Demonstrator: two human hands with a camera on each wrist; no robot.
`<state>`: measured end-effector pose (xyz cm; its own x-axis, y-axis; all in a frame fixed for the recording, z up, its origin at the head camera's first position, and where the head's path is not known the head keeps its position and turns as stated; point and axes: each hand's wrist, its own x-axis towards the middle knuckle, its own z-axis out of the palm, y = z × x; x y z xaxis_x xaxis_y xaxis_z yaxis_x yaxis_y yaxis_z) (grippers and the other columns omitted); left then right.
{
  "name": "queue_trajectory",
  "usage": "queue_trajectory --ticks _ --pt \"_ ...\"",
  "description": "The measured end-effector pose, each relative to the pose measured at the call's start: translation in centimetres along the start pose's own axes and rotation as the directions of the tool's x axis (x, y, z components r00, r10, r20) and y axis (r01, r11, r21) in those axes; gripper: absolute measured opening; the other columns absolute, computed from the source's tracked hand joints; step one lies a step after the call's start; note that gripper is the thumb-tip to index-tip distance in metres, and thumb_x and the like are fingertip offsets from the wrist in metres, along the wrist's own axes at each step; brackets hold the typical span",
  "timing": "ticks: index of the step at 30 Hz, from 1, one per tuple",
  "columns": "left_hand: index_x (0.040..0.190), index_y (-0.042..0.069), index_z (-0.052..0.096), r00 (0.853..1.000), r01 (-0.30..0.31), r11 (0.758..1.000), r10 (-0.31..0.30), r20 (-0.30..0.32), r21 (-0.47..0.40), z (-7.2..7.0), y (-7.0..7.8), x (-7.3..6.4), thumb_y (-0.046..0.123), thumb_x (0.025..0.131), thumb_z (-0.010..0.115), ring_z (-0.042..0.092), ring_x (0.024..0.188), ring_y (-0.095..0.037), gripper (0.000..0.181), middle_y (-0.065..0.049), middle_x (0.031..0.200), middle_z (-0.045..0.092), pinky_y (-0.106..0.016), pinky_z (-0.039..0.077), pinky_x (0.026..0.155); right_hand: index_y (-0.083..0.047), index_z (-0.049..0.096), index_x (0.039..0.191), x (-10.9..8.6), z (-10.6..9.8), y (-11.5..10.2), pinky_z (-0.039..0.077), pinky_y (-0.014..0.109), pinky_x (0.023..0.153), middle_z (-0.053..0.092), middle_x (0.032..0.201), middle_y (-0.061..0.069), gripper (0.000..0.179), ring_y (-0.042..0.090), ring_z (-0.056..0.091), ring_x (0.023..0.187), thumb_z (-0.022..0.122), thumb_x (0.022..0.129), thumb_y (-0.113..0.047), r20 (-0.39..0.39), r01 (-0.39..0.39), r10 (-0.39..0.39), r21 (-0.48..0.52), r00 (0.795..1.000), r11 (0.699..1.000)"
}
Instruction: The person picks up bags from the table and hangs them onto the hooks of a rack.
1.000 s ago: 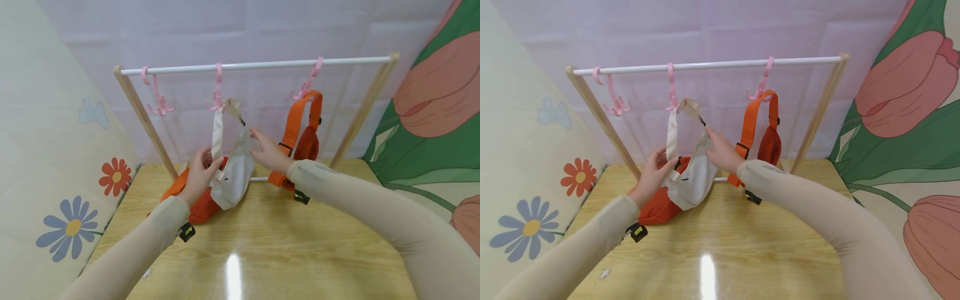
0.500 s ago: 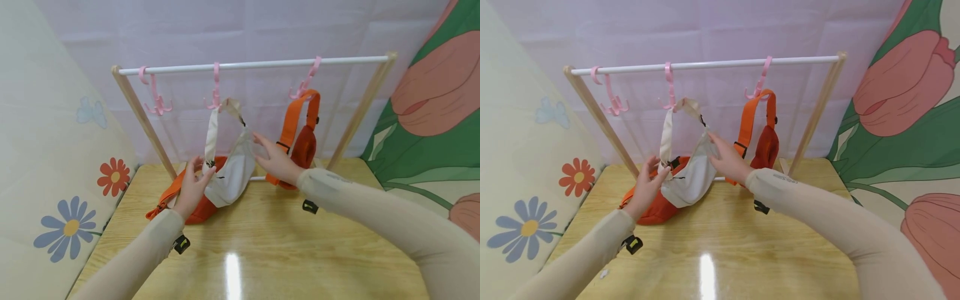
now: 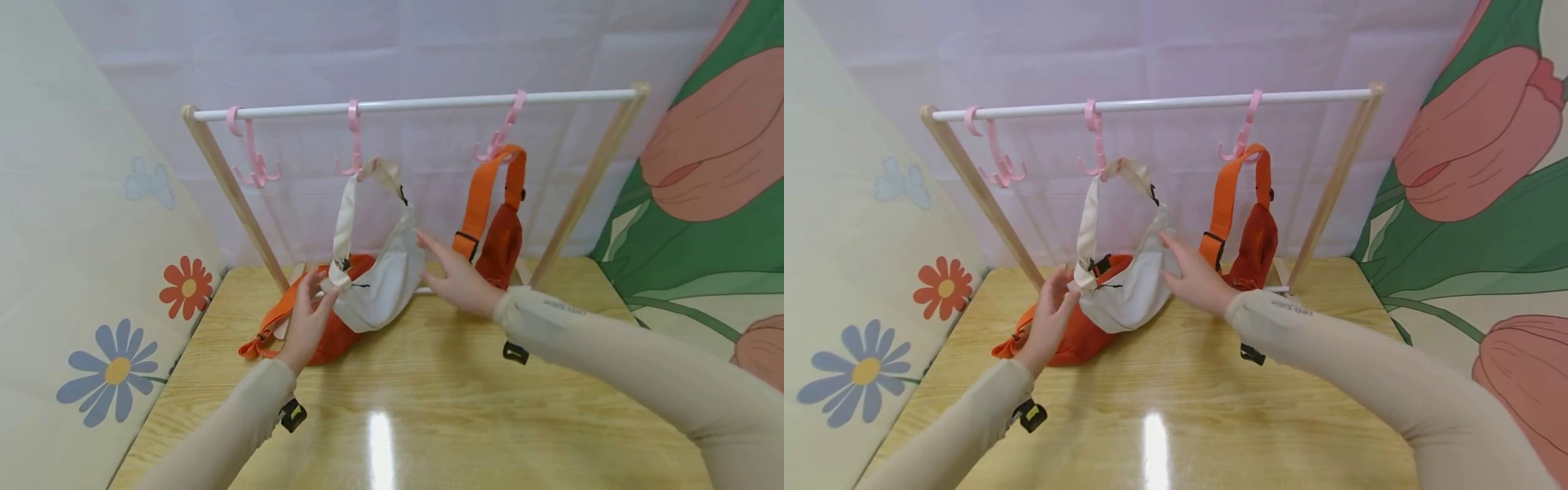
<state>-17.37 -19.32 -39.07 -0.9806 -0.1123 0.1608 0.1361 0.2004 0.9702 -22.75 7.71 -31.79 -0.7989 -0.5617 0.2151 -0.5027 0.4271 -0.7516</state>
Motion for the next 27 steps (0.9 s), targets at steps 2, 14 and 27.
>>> queue_trajectory --ticks 2,14,27 --pt "0.151 -0.001 0.018 1.0 -0.011 1.0 0.011 -0.001 -0.007 -0.1 -0.5 -0.1 0.017 0.103 0.049 0.033 0.134 -0.036 0.06 -0.021 0.15 0.03 -0.05 0.027 0.11 0.001 0.02 0.153 -0.1 0.1 0.1 0.044 0.046 0.096 0.034 0.151 0.02 0.066 0.032 0.05 0.12 0.055 0.098 -0.005 0.003 -0.001 0.001 -0.003 1.0 1.0" --pt "0.15 -0.005 0.015 0.992 0.089 0.996 -0.09 -0.086 -0.007 -0.8 -3.7 -0.9 0.032 0.107 0.034 0.021 0.142 -0.036 0.06 -0.026 0.153 0.023 -0.049 0.017 0.115 0.008 0.025 0.149 -0.7 0.7 0.6 0.046 0.045 0.083 0.039 0.146 0.027 0.066 0.034 0.046 0.121 0.059 0.094 0.0 -0.016 0.055 -0.055 -0.018 0.998 0.998" --pt "0.148 -0.01 0.017 0.963 0.25 0.963 -0.236 -0.134 0.103 -1.3 -5.1 -1.5 0.042 0.106 0.03 0.022 0.14 -0.042 0.069 -0.032 0.15 0.023 -0.053 0.018 0.113 0.011 0.03 0.146 -1.3 1.5 0.7 0.048 0.042 0.076 0.042 0.143 0.027 0.062 0.038 0.056 0.1 0.061 0.093 0.001 -0.028 0.062 -0.062 -0.005 0.998 0.998"
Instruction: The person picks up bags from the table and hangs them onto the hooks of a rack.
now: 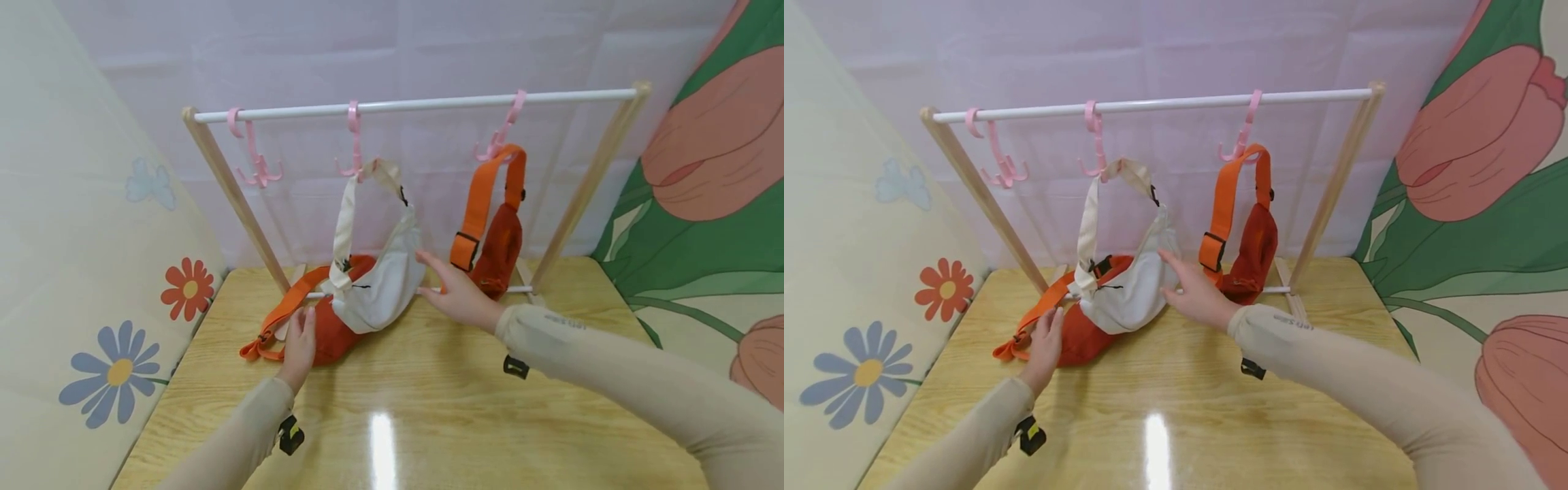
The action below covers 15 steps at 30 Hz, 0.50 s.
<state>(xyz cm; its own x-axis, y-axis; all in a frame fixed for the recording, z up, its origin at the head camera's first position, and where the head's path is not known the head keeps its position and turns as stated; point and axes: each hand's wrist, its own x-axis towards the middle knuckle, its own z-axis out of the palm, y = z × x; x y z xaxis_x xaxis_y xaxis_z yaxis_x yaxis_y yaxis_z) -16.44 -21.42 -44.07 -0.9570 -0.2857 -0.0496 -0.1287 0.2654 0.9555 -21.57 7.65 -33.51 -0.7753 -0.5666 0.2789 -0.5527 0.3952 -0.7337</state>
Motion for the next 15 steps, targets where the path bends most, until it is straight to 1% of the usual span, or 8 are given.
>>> queue_trajectory --ticks 1,4,7,8,9,10,11,15 --pt "0.148 -0.012 0.015 1.0 0.023 1.0 -0.023 -0.006 0.008 -0.1 -0.1 0.0 0.042 0.106 0.03 0.022 0.14 -0.043 0.07 -0.033 0.15 0.022 -0.054 0.018 0.113 0.012 0.031 0.145 0.0 0.1 0.0 0.048 0.038 0.077 0.043 0.142 0.028 0.062 0.036 0.053 0.11 0.061 0.092 0.002 -0.008 0.005 -0.005 0.005 1.0 1.0" --pt "0.147 -0.014 0.012 0.996 0.088 0.996 -0.087 -0.036 0.018 -0.4 -0.5 -0.1 0.038 0.106 0.031 0.018 0.14 -0.045 0.069 -0.035 0.15 0.018 -0.054 0.016 0.114 0.012 0.031 0.144 -0.1 0.6 0.3 0.045 0.033 0.065 0.044 0.141 0.029 0.061 0.034 0.054 0.104 0.062 0.091 0.003 -0.026 0.003 -0.002 0.043 1.0 0.999" --pt "0.146 -0.017 0.011 0.99 0.124 0.992 -0.122 -0.076 0.021 -0.6 -1.0 0.0 0.03 0.106 0.035 0.015 0.141 -0.045 0.066 -0.037 0.15 0.016 -0.053 0.015 0.114 0.012 0.032 0.144 -0.3 1.1 0.8 0.05 0.039 0.08 0.044 0.14 0.03 0.06 0.038 0.054 0.111 0.061 0.092 0.004 -0.036 -0.005 0.008 0.079 0.999 0.997" --pt "0.146 -0.017 0.012 0.987 0.133 0.991 -0.13 -0.092 0.023 -0.7 -1.2 0.0 0.027 0.106 0.037 0.014 0.141 -0.045 0.064 -0.037 0.15 0.016 -0.053 0.015 0.114 0.012 0.032 0.144 -0.3 1.3 1.0 0.048 0.044 0.089 0.044 0.14 0.03 0.06 0.04 0.052 0.116 0.06 0.092 0.004 -0.035 -0.009 0.012 0.09 0.999 0.996" --pt "0.146 -0.016 0.012 0.984 0.149 0.989 -0.145 -0.103 0.026 -0.7 -1.4 0.0 0.025 0.105 0.039 0.015 0.141 -0.045 0.064 -0.037 0.15 0.016 -0.053 0.015 0.114 0.012 0.032 0.144 -0.4 1.5 1.2 0.043 0.048 0.098 0.043 0.14 0.03 0.06 0.041 0.043 0.128 0.06 0.092 0.004 -0.034 -0.012 0.015 0.1 0.999 0.995" --pt "0.146 -0.017 0.013 0.981 0.158 0.987 -0.154 -0.118 0.027 -0.7 -1.5 0.0 0.023 0.104 0.041 0.016 0.14 -0.045 0.064 -0.037 0.149 0.017 -0.053 0.016 0.114 0.013 0.031 0.144 -0.5 1.6 1.4 0.036 0.052 0.104 0.043 0.14 0.031 0.06 0.042 0.039 0.131 0.06 0.092 0.005 -0.033 -0.012 0.015 0.111 0.999 0.994" --pt "0.145 -0.017 0.014 0.978 0.165 0.986 -0.16 -0.133 0.027 -0.7 -1.7 -0.1 0.02 0.103 0.044 0.018 0.14 -0.046 0.064 -0.038 0.148 0.019 -0.054 0.017 0.113 0.013 0.031 0.144 -0.6 1.8 1.6 0.031 0.055 0.107 0.043 0.141 0.031 0.06 0.043 0.037 0.133 0.059 0.092 0.005 -0.03 -0.014 0.018 0.118 0.999 0.993" --pt "0.144 -0.019 0.013 0.961 0.229 0.971 -0.216 -0.172 0.062 -0.8 -2.4 -0.3 0.014 0.096 0.049 0.018 0.137 -0.049 0.069 -0.039 0.147 0.019 -0.055 0.018 0.112 0.013 0.03 0.145 -0.9 2.2 2.0 0.028 0.055 0.109 0.043 0.141 0.031 0.062 0.044 0.037 0.133 0.06 0.092 0.005 -0.029 -0.015 0.019 0.136 0.999 0.991"
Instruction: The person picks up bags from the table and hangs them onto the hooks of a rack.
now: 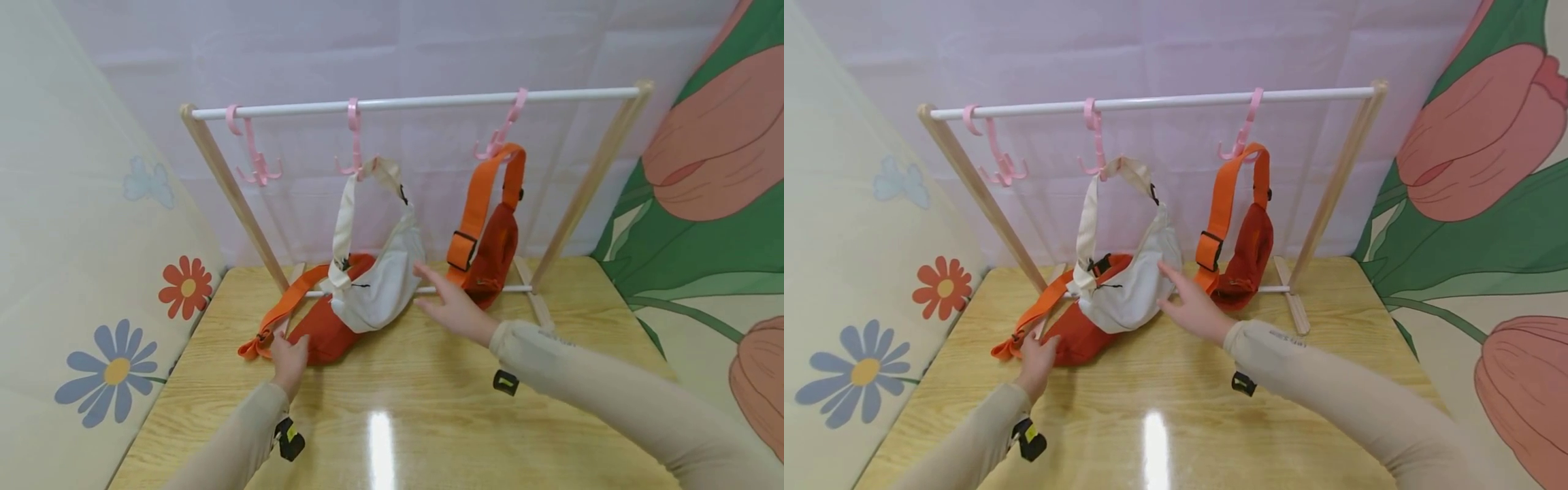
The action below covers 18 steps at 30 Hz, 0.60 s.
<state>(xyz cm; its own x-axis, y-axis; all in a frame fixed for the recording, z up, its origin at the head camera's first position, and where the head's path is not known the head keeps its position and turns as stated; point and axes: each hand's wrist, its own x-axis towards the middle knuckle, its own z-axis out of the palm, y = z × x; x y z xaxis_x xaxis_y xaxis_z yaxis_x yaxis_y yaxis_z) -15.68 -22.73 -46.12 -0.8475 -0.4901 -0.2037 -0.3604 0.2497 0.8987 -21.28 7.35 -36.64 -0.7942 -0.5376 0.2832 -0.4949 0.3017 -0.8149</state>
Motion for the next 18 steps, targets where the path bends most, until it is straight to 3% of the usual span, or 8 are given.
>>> queue_trajectory --ticks 3,6,10,14,17,18 --pt "0.143 -0.022 0.01 0.999 0.038 0.997 -0.036 -0.041 0.063 -0.2 -0.5 0.0 0.012 0.091 0.051 0.015 0.136 -0.054 0.075 -0.041 0.147 0.013 -0.057 0.016 0.112 0.012 0.03 0.145 -0.2 0.3 0.3 0.027 0.054 0.109 0.043 0.141 0.03 0.062 0.043 0.037 0.133 0.06 0.092 0.004 -0.004 -0.002 0.002 0.012 1.0 1.0" --pt "0.144 -0.021 0.0 0.995 0.078 0.995 -0.074 -0.061 0.061 -0.2 -1.0 -0.1 0.014 0.09 0.052 0.007 0.137 -0.055 0.082 -0.041 0.15 -0.001 -0.057 0.011 0.113 0.012 0.03 0.145 -0.5 0.5 0.6 0.027 0.054 0.109 0.043 0.141 0.03 0.061 0.043 0.037 0.133 0.06 0.093 0.003 -0.016 -0.017 0.017 0.028 1.0 0.999" --pt "0.144 -0.015 -0.017 0.991 0.12 0.988 -0.124 -0.039 -0.1 -0.2 -1.6 -0.1 0.014 0.094 0.051 -0.009 0.142 -0.045 0.089 -0.033 0.153 -0.019 -0.05 0.002 0.115 0.012 0.032 0.144 -0.7 0.9 0.8 0.03 0.056 0.107 0.044 0.14 0.03 0.059 0.044 0.04 0.13 0.059 0.093 0.003 -0.051 -0.034 0.036 0.051 0.998 0.998" --pt "0.143 -0.007 -0.029 0.991 0.127 0.946 -0.135 -0.007 -0.298 -0.3 -2.2 0.0 0.009 0.096 0.05 -0.018 0.142 -0.036 0.093 -0.025 0.153 -0.026 -0.044 -0.003 0.116 0.011 0.033 0.144 -0.9 1.3 1.0 0.034 0.059 0.103 0.044 0.139 0.031 0.058 0.044 0.042 0.127 0.06 0.093 0.003 -0.095 -0.052 0.061 0.089 0.994 0.995" --pt "0.143 -0.006 -0.029 0.989 0.139 0.922 -0.15 -0.001 -0.362 -0.6 -2.3 0.2 0.007 0.095 0.05 -0.014 0.143 -0.035 0.093 -0.025 0.154 -0.024 -0.042 -0.001 0.116 0.012 0.033 0.143 -1.1 1.6 1.1 0.036 0.058 0.101 0.044 0.138 0.032 0.058 0.046 0.042 0.126 0.059 0.092 0.005 -0.117 -0.07 0.085 0.13 0.989 0.989" --pt "0.144 -0.006 -0.027 0.987 0.149 0.92 -0.161 -0.002 -0.362 -0.7 -2.4 0.2 0.007 0.095 0.05 0.007 0.145 -0.036 0.092 -0.028 0.155 -0.015 -0.039 0.012 0.117 0.013 0.033 0.143 -1.1 1.8 1.2 0.037 0.057 0.101 0.044 0.138 0.033 0.057 0.046 0.042 0.126 0.058 0.093 0.005 -0.12 -0.073 0.09 0.142 0.989 0.987"
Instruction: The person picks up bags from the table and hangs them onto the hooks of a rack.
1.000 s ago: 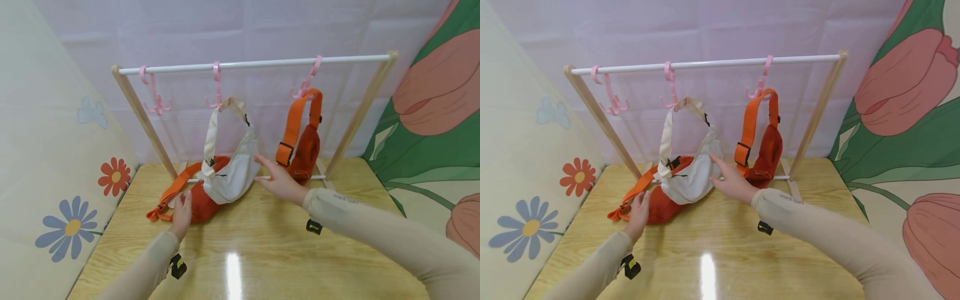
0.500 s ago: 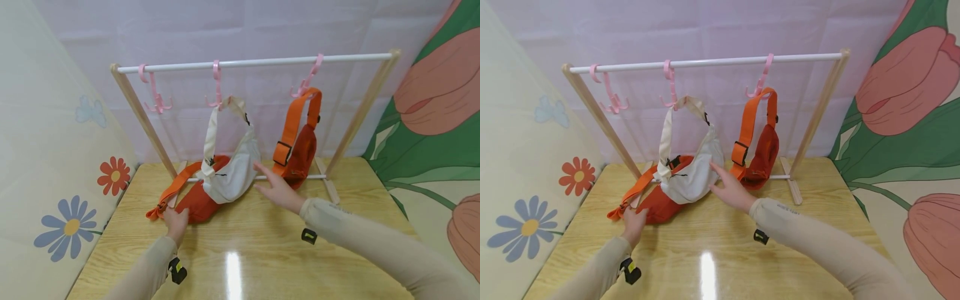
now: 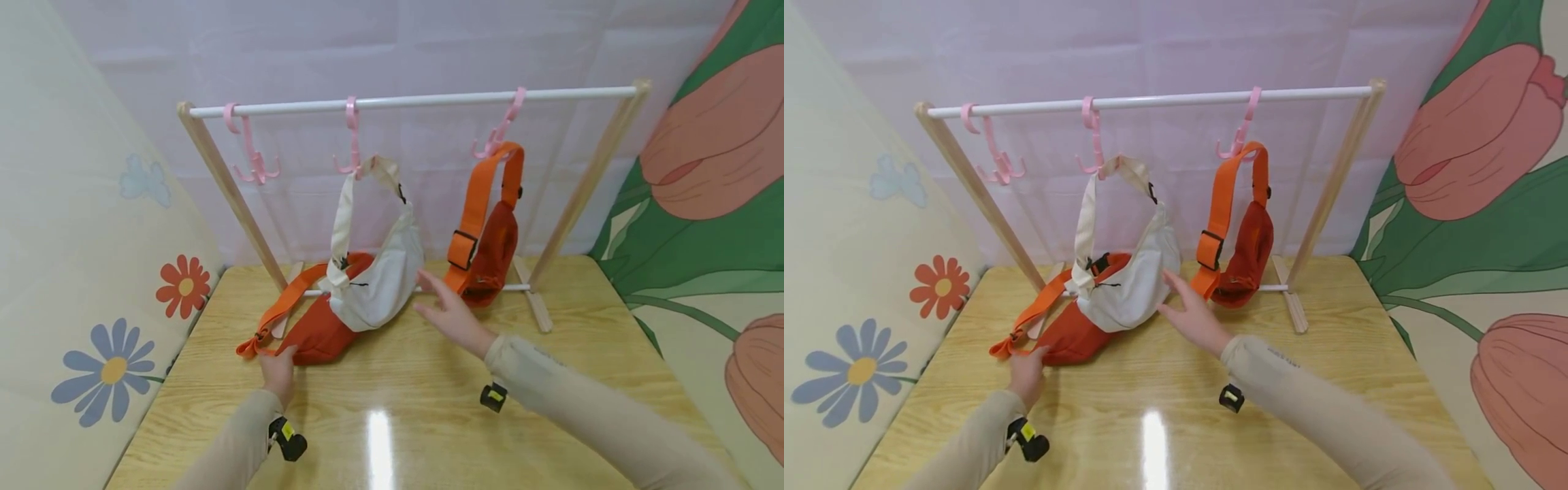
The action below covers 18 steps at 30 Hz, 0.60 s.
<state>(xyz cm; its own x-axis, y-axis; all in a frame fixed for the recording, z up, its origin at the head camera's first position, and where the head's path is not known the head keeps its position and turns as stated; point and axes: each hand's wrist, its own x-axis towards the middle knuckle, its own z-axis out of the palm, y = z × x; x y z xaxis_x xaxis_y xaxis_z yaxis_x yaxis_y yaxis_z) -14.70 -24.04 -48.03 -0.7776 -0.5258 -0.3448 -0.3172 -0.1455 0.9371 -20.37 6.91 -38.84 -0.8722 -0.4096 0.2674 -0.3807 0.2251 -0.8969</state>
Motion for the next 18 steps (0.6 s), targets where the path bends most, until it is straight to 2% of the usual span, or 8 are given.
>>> queue_trajectory --ticks 3,4,6,10,12,15,17,18 --pt "0.149 -0.009 -0.011 0.999 0.038 0.999 -0.038 -0.022 -0.03 -0.4 0.1 0.2 0.006 0.096 0.049 0.062 0.095 -0.024 0.081 -0.032 0.128 0.042 -0.026 0.047 0.086 0.015 0.032 0.142 -0.3 0.3 0.3 0.037 0.056 0.101 0.044 0.137 0.034 0.055 0.047 0.04 0.127 0.056 0.093 0.007 -0.012 -0.019 0.019 0.046 1.0 0.999" --pt "0.149 -0.009 -0.006 0.998 0.049 0.997 -0.05 -0.023 -0.056 -0.6 0.1 0.3 0.004 0.096 0.049 0.059 0.071 -0.016 0.077 -0.023 0.106 0.053 -0.022 0.047 0.07 0.015 0.032 0.142 -0.3 0.4 0.4 0.038 0.056 0.101 0.044 0.137 0.034 0.055 0.047 0.04 0.127 0.055 0.093 0.007 -0.014 -0.022 0.023 0.056 1.0 0.998" --pt "0.146 -0.009 0.014 0.997 0.073 0.987 -0.077 -0.026 -0.143 -1.0 0.2 0.5 0.001 0.096 0.047 0.035 0.046 -0.005 0.06 0.0 0.073 0.045 -0.02 0.035 0.048 0.015 0.031 0.143 -0.5 0.7 0.6 0.038 0.056 0.101 0.044 0.137 0.034 0.055 0.046 0.04 0.128 0.055 0.093 0.008 -0.015 -0.03 0.031 0.074 0.999 0.997" --pt "0.109 -0.004 0.04 0.991 0.093 0.955 -0.116 -0.066 -0.281 -1.6 0.6 0.8 -0.002 0.096 0.048 0.04 0.046 -0.003 0.016 0.008 0.058 0.041 -0.017 0.035 0.046 0.013 0.029 0.144 -0.8 0.9 0.9 0.037 0.057 0.102 0.042 0.138 0.034 0.057 0.047 0.039 0.128 0.055 0.093 0.006 -0.003 -0.047 0.048 0.097 0.999 0.994" --pt "0.114 -0.003 0.041 0.986 0.103 0.947 -0.137 -0.094 -0.304 -1.8 0.9 0.8 0.002 0.096 0.052 0.044 0.048 -0.002 0.021 0.008 0.061 0.047 -0.016 0.037 0.047 0.013 0.029 0.144 -1.0 1.0 1.0 0.036 0.058 0.102 0.042 0.139 0.034 0.058 0.048 0.039 0.128 0.055 0.093 0.007 -0.004 -0.053 0.054 0.11 0.999 0.993" --pt "0.143 -0.006 0.024 0.982 0.102 0.948 -0.144 -0.12 -0.302 -2.0 1.5 0.9 0.01 0.096 0.058 0.054 0.053 0.0 0.061 0.009 0.07 0.053 -0.014 0.043 0.051 0.015 0.029 0.144 -1.3 1.1 1.2 0.037 0.055 0.103 0.041 0.14 0.033 0.057 0.048 0.04 0.128 0.054 0.093 0.007 -0.013 -0.062 0.064 0.128 0.998 0.99" --pt "0.146 -0.006 0.021 0.984 0.099 0.943 -0.139 -0.108 -0.317 -2.0 1.8 0.9 0.012 0.095 0.059 0.056 0.056 0.001 0.066 0.01 0.073 0.055 -0.013 0.045 0.053 0.015 0.03 0.143 -1.5 1.2 1.4 0.037 0.053 0.104 0.042 0.139 0.033 0.056 0.049 0.04 0.128 0.054 0.092 0.009 -0.024 -0.076 0.08 0.146 0.996 0.986" --pt "0.139 -0.006 0.035 0.987 0.095 0.938 -0.133 -0.094 -0.333 -1.9 2.0 0.8 0.011 0.095 0.06 0.057 0.056 0.001 0.053 0.01 0.073 0.055 -0.014 0.046 0.054 0.015 0.031 0.142 -1.6 1.3 1.5 0.038 0.052 0.103 0.042 0.139 0.033 0.055 0.049 0.04 0.128 0.054 0.092 0.01 -0.027 -0.085 0.091 0.155 0.996 0.984"
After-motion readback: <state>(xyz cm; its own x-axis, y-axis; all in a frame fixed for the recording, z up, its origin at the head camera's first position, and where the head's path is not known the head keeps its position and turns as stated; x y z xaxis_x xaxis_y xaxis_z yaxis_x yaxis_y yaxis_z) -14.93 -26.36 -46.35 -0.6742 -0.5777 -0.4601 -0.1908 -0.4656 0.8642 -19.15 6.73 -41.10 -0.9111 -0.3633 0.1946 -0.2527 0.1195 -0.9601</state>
